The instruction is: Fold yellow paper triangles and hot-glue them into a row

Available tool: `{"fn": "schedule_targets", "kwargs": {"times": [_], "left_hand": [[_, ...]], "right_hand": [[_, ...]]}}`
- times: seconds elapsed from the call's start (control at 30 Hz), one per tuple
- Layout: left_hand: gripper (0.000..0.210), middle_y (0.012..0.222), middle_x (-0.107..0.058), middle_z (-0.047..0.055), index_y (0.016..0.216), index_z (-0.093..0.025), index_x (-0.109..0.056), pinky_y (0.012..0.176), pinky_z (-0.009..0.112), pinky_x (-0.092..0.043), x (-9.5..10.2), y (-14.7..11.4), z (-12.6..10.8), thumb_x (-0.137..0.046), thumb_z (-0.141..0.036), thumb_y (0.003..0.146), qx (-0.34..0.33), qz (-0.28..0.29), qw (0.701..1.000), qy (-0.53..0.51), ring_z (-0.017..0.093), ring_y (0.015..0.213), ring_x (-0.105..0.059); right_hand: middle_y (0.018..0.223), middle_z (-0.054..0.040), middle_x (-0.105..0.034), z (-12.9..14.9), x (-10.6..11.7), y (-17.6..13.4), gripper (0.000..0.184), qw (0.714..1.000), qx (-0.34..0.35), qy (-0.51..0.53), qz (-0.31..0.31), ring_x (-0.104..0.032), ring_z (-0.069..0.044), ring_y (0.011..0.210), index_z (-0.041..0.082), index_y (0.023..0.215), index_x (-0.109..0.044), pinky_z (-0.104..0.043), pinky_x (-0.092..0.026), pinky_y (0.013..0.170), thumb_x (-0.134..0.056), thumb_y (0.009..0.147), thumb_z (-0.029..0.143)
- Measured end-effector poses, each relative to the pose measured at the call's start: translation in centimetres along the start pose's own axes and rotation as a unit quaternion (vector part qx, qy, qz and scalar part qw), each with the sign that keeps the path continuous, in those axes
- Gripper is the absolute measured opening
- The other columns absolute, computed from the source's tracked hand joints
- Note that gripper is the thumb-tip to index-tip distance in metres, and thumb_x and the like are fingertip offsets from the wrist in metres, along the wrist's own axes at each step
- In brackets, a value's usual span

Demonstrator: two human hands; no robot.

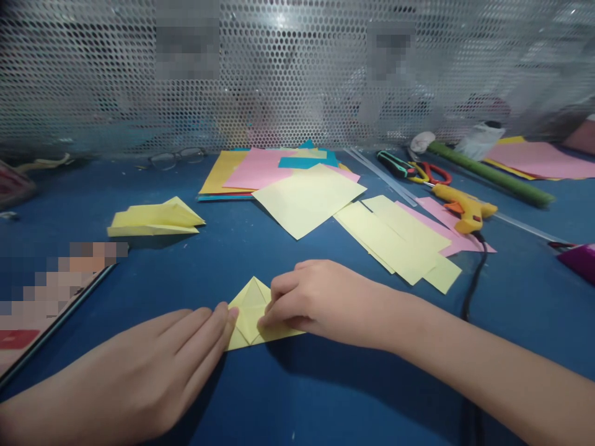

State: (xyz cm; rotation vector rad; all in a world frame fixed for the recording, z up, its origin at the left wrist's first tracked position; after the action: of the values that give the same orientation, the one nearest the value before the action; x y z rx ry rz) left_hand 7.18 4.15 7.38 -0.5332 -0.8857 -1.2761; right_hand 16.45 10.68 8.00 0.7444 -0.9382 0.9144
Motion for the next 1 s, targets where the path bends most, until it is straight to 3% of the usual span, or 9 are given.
{"fn": "schedule_targets", "kwargs": {"times": [0.13, 0.27, 0.47, 0.63, 0.83, 1.0], "left_hand": [[0.034, 0.094, -0.074, 0.016, 0.100, -0.005, -0.068, 0.060, 0.034, -0.052, -0.2, 0.1, -0.3, -0.048, -0.005, 0.072, -0.003, 0.015, 1.000, 0.004, 0.026, 0.070, -0.066], [0.034, 0.090, -0.074, 0.015, 0.100, -0.005, -0.068, 0.057, 0.034, -0.051, -0.1, -0.1, -0.1, -0.046, -0.003, 0.074, 0.015, 0.002, 1.000, -0.018, 0.025, 0.066, -0.066], [0.034, 0.079, -0.073, 0.011, 0.083, -0.012, -0.069, 0.043, 0.030, -0.041, -0.4, -0.2, 1.0, -0.040, 0.004, 0.075, 0.080, -0.004, 0.995, -0.064, 0.023, 0.061, -0.065], [0.040, 0.071, -0.071, 0.009, 0.067, -0.015, -0.066, 0.037, 0.030, -0.034, 0.1, 0.1, 1.9, -0.033, 0.005, 0.078, 0.134, -0.045, 0.987, -0.078, 0.020, 0.054, -0.063], [0.026, 0.078, -0.072, 0.012, 0.077, -0.013, -0.067, 0.039, 0.031, -0.037, -0.5, 0.1, 1.1, -0.045, 0.000, 0.073, 0.076, -0.007, 0.994, -0.071, 0.026, 0.063, -0.066], [0.029, 0.085, -0.073, 0.015, 0.092, -0.007, -0.069, 0.051, 0.033, -0.047, -0.5, -0.4, -0.1, -0.046, -0.004, 0.074, 0.030, -0.012, 0.999, -0.018, 0.025, 0.065, -0.065]], "right_hand": [[0.091, -0.0045, -0.067, -1.3, -0.2, -0.1, 0.031, 0.993, -0.035, 0.108, 0.000, -0.064, -0.011, 0.080, 0.017, 0.103, -0.076, -0.020, -0.048, 0.071, -0.053, 0.090, 0.002], [0.086, -0.0039, -0.062, -1.7, 0.0, -0.1, 0.039, 0.995, -0.040, 0.087, -0.010, -0.061, -0.010, 0.075, 0.019, 0.104, -0.076, -0.019, -0.048, 0.067, -0.048, 0.088, -0.002], [0.077, -0.0012, -0.057, -1.6, 0.2, -0.2, 0.027, 0.997, -0.036, 0.036, -0.052, -0.055, -0.008, 0.065, 0.015, 0.107, -0.074, -0.017, -0.044, 0.059, -0.055, 0.089, 0.007], [0.075, -0.0002, -0.060, -2.2, 0.3, -0.3, 0.020, 0.994, -0.045, 0.065, -0.073, -0.055, -0.006, 0.061, 0.015, 0.091, -0.074, -0.014, -0.042, 0.056, -0.057, 0.085, 0.007], [0.076, 0.0008, -0.056, -2.0, 0.2, -0.2, 0.019, 0.994, -0.052, 0.058, -0.070, -0.052, -0.006, 0.062, 0.015, 0.080, -0.068, -0.014, -0.040, 0.055, -0.054, 0.079, 0.001], [0.076, 0.0014, -0.051, -1.8, 0.0, -0.3, 0.017, 0.995, -0.060, 0.055, -0.051, -0.050, -0.006, 0.064, 0.013, 0.079, -0.065, -0.014, -0.038, 0.056, -0.055, 0.079, -0.001]]}}
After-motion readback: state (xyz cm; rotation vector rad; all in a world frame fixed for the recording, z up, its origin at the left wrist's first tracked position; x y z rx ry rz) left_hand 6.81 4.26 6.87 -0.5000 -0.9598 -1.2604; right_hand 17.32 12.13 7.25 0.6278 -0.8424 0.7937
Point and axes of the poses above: each hand's wrist, its own y-axis towards the middle knuckle, its own x-axis out of the back of the hand, z = x × y, the point moved 8 cm from there along y, towards the middle knuckle
